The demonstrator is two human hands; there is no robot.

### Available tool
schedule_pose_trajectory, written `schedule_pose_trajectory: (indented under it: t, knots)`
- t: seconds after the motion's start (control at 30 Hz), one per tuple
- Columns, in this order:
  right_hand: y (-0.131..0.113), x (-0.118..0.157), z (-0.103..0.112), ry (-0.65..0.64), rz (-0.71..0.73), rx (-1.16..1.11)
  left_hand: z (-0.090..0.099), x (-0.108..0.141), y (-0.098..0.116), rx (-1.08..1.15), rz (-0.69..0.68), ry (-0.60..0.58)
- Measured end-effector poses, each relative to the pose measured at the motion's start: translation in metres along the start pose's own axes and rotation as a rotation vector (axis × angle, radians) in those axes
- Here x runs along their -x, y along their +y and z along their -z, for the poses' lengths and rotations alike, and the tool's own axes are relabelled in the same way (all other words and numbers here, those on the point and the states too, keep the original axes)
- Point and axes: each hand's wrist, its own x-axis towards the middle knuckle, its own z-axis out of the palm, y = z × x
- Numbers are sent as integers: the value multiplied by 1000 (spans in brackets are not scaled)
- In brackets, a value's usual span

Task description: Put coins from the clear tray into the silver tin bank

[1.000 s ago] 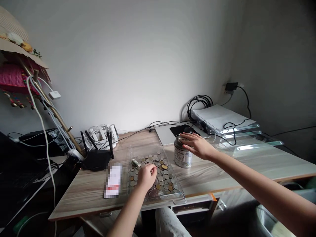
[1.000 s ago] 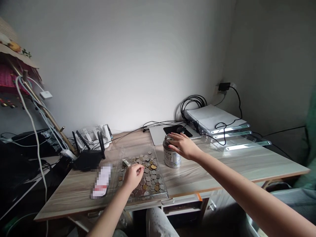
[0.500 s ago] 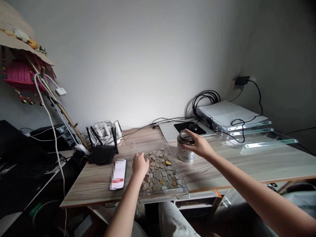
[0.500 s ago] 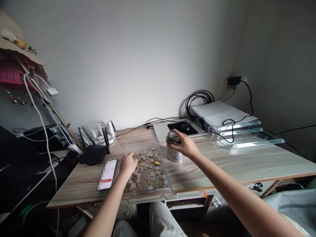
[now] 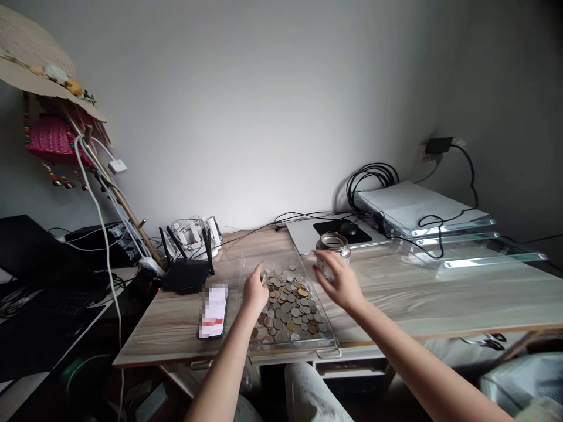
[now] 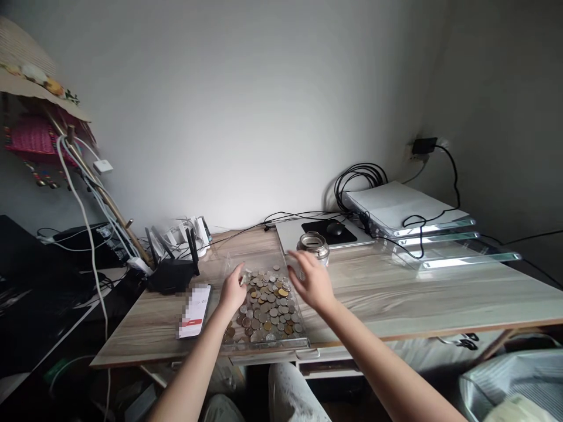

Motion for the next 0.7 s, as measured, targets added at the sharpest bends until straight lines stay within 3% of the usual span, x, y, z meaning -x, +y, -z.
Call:
schedule_pose_trajectory:
  t: [0.1, 0.2, 0.27, 0.37, 0.5, 0.57, 0.63, 0.7]
  knots:
    - [-16, 1, -26, -351, -188, -288, -6, 15, 4, 564, 15, -133]
    - [-22, 0, -53, -608, -346, -584, -16, 25, 1, 828, 93, -149]
    - [-23, 0, -65, -624, -401, -674, -21, 30, -1, 811, 126, -89]
    - [-22, 3, -76, -546, -464, -706, -27, 39, 0, 663, 93, 3]
    - [-21, 5, -80, -487, -509, -818, -29, 47, 8, 639, -47, -80]
    - [-20, 5, -79, -427, -505, -843, -30, 47, 8, 674, -37, -115]
    - [-19, 3, -75, -479, -454, -829, -30, 44, 6, 728, 12, -138]
    - [-18, 3, -72, -608, -377, -799, -32, 42, 3, 775, 56, -172]
